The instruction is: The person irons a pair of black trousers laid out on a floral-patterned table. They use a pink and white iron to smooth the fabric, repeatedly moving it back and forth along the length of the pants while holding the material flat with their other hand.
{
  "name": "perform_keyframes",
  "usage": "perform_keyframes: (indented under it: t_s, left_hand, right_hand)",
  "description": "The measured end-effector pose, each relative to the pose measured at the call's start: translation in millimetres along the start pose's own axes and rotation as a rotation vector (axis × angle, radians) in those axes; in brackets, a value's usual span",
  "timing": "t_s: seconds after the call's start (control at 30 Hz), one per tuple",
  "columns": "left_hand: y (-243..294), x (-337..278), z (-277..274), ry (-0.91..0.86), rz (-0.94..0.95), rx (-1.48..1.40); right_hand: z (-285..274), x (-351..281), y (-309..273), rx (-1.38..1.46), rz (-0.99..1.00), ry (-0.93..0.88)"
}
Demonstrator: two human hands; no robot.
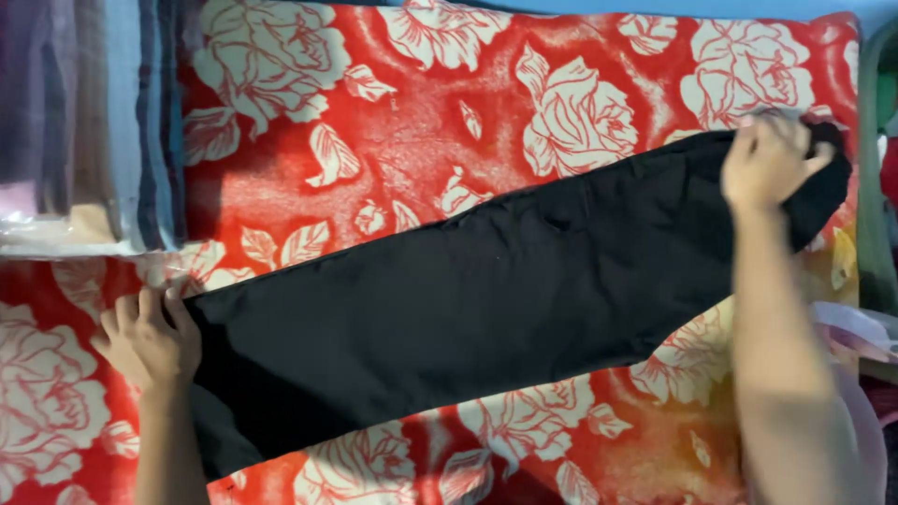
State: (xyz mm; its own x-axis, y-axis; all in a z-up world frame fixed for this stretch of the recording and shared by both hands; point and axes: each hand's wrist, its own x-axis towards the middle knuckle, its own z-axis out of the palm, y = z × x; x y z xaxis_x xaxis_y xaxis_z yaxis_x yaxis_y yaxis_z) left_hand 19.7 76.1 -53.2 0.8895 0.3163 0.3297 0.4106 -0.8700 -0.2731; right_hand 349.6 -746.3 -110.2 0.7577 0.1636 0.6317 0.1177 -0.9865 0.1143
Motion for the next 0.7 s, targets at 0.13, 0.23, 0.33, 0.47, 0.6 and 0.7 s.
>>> perform_keyframes:
  t_s: [0.13, 0.23, 0.33, 0.47, 0.6, 0.7]
  left_hand:
    - [-8, 4, 11, 0.029, 0.077, -0.008]
    - [-16, 1, 17, 0.082, 0.082, 0.010]
    - [-26, -4, 37, 0.096, 0.044, 0.113]
    - [-31, -4, 42, 0.110, 0.059, 0.166]
    - [-17, 8, 35, 0.154, 0.038, 0.116]
    - [26, 17, -2, 0.077, -0.005, 0.162]
  right_hand:
    - [40, -2, 49, -0.060, -0.160, -0.332]
    - [61, 1, 62, -0.345, -0.294, -0.408]
    - [117, -23, 98, -0.408, -0.290, -0.435]
    - [154, -69, 120, -0.796, -0.560, 0.252]
    - [116, -24, 68, 0.466, -0.220, -0.263]
    - [55, -35, 18, 0.124, -0.039, -0.252]
